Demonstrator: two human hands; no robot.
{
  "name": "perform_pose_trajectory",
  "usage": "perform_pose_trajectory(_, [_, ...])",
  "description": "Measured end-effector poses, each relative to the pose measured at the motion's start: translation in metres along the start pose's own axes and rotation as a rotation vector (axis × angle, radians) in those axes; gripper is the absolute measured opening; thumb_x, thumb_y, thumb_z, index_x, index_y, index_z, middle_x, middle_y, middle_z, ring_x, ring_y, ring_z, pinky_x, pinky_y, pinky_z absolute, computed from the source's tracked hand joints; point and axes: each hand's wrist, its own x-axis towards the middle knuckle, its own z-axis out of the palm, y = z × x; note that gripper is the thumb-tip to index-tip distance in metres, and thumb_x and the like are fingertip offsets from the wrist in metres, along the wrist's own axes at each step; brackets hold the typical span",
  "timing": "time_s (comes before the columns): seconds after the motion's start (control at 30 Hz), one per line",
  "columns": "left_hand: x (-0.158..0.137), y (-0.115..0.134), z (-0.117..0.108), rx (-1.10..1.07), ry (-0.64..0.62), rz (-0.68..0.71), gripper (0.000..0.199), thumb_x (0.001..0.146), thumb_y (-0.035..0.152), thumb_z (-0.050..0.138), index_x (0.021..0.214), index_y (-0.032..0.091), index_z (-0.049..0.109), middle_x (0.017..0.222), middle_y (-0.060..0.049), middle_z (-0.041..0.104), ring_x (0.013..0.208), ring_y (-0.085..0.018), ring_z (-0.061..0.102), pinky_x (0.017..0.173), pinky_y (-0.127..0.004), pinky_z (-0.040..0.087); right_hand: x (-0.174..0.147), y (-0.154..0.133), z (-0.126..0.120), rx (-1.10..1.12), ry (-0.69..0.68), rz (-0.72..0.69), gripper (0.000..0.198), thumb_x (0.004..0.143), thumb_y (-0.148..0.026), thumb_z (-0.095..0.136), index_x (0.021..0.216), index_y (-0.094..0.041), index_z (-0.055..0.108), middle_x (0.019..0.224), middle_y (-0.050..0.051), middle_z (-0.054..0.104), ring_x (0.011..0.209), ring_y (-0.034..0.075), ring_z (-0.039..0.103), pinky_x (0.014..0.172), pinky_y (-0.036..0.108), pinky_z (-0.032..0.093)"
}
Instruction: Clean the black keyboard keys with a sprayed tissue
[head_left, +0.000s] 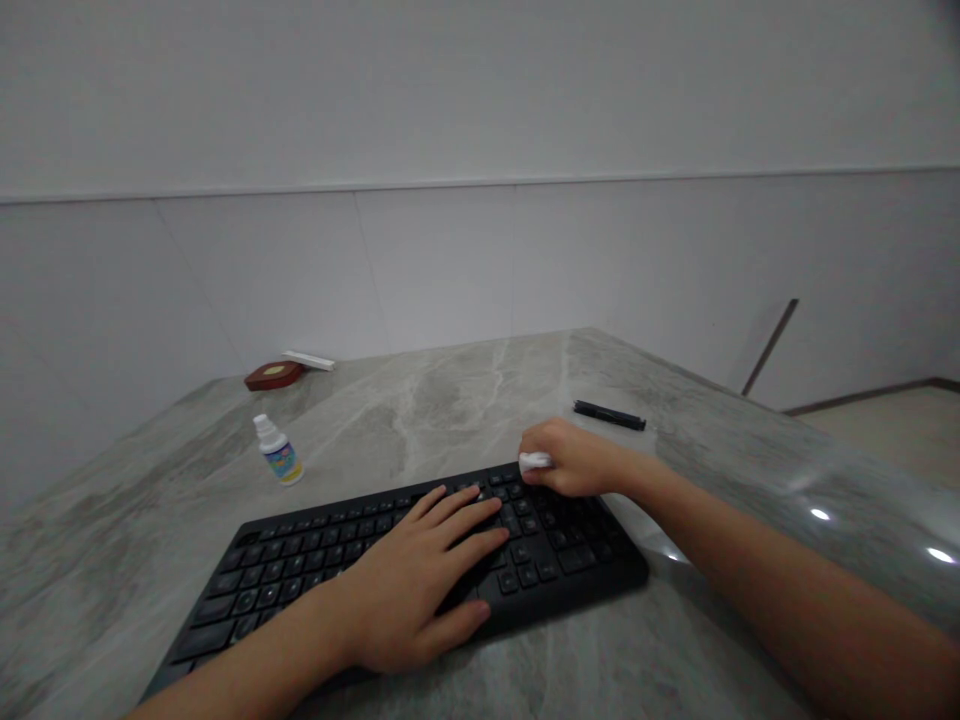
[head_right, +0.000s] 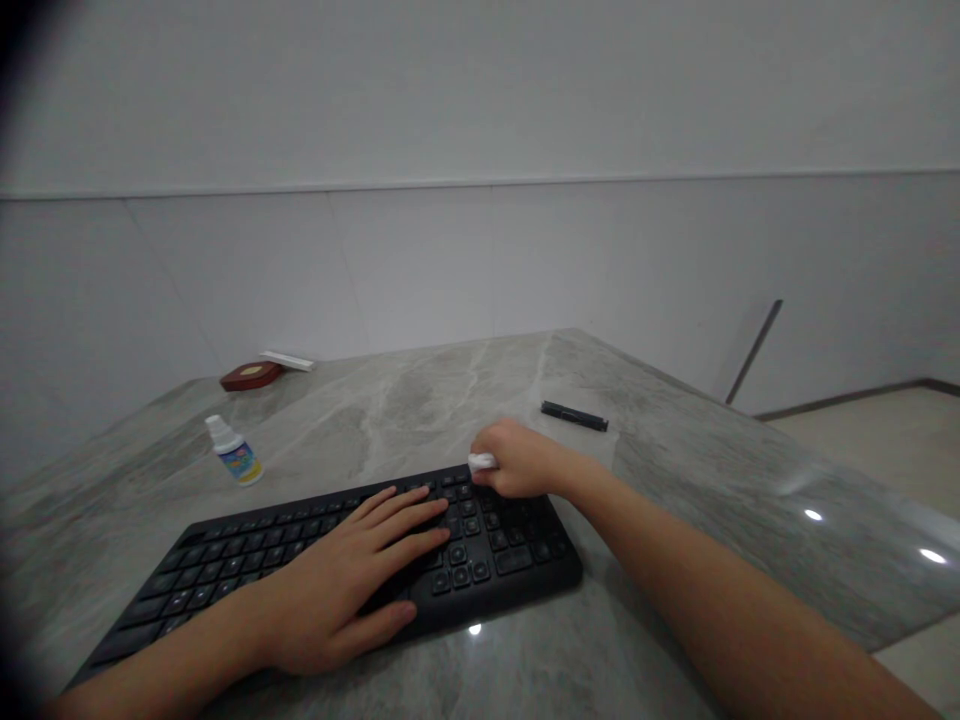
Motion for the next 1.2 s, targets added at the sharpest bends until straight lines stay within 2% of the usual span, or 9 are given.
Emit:
perform_pose_trajectory(0.1, [0.000, -0.001, 0.000, -0.003, 0.011, 0.003, 0.062, 0.092, 0.034, 0.056, 0.149, 0.028, 0.035, 0.160, -0.006, 0.028, 0.146, -0.035, 0.024, 0.117, -0.062, 0.021, 0.001, -0.003, 0.000, 0.003, 0.025, 0.030, 0.008, 0.080, -0.018, 0.065, 0.073, -0.015, 0.067, 0.079, 0.007, 0.069, 0.073, 0.017, 0.060, 0.070, 0.027, 0.041])
perform_pose_trajectory(0.27, [0.001, -0.001, 0.000, 0.006, -0.001, 0.002, 0.063, 0.092, 0.034, 0.056, 0.150, 0.028, 0.033, 0.160, -0.006, 0.027, 0.146, -0.035, 0.023, 0.117, -0.062, 0.021, 0.003, -0.010, 0.004, 0.015, 0.028, -0.024, 0.012, 0.080, -0.016, 0.064, 0.068, -0.016, 0.065, 0.076, 0.005, 0.067, 0.071, 0.016, 0.058, 0.070, 0.026, 0.041])
perform_pose_trajectory(0.43, [0.000, -0.001, 0.001, -0.006, 0.017, 0.014, 0.062, 0.092, 0.034, 0.057, 0.150, 0.028, 0.034, 0.159, -0.007, 0.028, 0.146, -0.035, 0.023, 0.117, -0.061, 0.020, 0.002, -0.004, 0.003, 0.012, 0.023, -0.042, 0.009, 0.080, -0.016, 0.064, 0.071, -0.015, 0.065, 0.078, 0.005, 0.067, 0.073, 0.017, 0.059, 0.071, 0.027, 0.042])
perform_pose_trajectory(0.97, [0.000, -0.001, 0.000, -0.001, 0.003, -0.001, 0.061, 0.092, 0.034, 0.056, 0.149, 0.028, 0.034, 0.160, -0.007, 0.027, 0.146, -0.035, 0.023, 0.117, -0.063, 0.020, -0.001, 0.003, -0.004, -0.059, -0.027, 0.071, 0.005, 0.078, -0.017, 0.065, 0.074, -0.015, 0.068, 0.082, 0.009, 0.071, 0.077, 0.020, 0.062, 0.070, 0.029, 0.041])
perform_pose_trajectory(1.2, [0.000, -0.001, 0.001, -0.003, 0.014, 0.006, 0.062, 0.091, 0.034, 0.057, 0.149, 0.029, 0.034, 0.160, -0.006, 0.027, 0.146, -0.035, 0.024, 0.117, -0.061, 0.020, -0.002, 0.001, -0.006, -0.105, -0.055, 0.000, 0.006, 0.078, -0.015, 0.064, 0.074, -0.015, 0.068, 0.082, 0.008, 0.070, 0.077, 0.020, 0.062, 0.072, 0.029, 0.042])
